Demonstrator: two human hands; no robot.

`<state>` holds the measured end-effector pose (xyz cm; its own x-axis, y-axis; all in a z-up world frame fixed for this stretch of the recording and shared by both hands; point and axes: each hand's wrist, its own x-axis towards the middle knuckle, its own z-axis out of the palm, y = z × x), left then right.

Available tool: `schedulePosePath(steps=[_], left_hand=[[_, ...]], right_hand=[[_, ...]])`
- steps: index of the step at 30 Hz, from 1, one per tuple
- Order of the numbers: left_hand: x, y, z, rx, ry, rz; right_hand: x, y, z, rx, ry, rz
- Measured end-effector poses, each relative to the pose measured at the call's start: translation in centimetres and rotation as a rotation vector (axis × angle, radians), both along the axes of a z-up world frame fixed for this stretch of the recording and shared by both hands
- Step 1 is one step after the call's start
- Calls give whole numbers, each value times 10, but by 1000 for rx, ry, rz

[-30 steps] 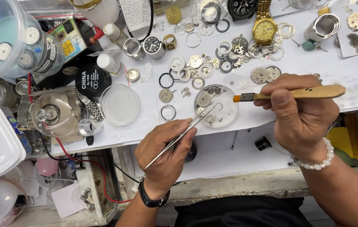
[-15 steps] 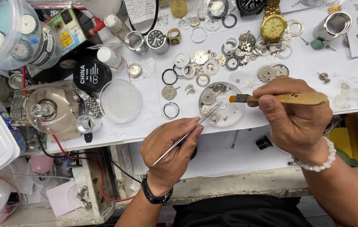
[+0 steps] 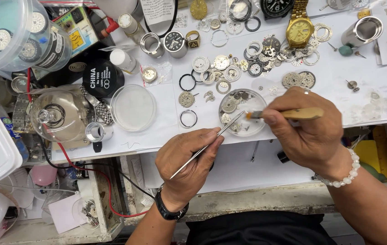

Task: Cleaning and inspecting tiny watch movement components using tweezers, a brush, and a hand blower at a repair bench.

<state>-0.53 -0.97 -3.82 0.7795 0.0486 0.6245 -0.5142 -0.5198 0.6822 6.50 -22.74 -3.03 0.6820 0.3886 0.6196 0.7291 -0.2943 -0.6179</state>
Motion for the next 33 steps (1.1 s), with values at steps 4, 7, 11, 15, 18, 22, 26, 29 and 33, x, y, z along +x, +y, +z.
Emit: schedulePosePath(steps=[4, 7, 11, 15, 18, 22, 26, 29, 33], left_hand=[[0, 1, -1, 7, -7, -7], [1, 0, -2, 12, -18, -10], [-1, 0, -1, 19, -25, 5], [-1, -2, 0, -4, -16, 9], [-1, -3, 7, -13, 19, 16], [2, -8, 16, 13, -28, 20], [16, -15, 33, 44, -56, -36], [30, -24, 38, 74, -63, -84], [48, -36, 36, 101, -54, -154]], right_hand=[[-3, -2, -7, 38, -62, -8], [-2, -2, -3, -67, -88, 47], [-3, 0, -1, -11, -34, 59], [-7, -10, -36, 394, 71, -75], [-16, -11, -29, 537, 143, -350], [-7, -16, -19, 584, 175, -242], [-2, -18, -7, 892, 507, -363], [-1, -20, 0, 1042, 603, -435], [-1, -22, 0, 1110, 629, -440]])
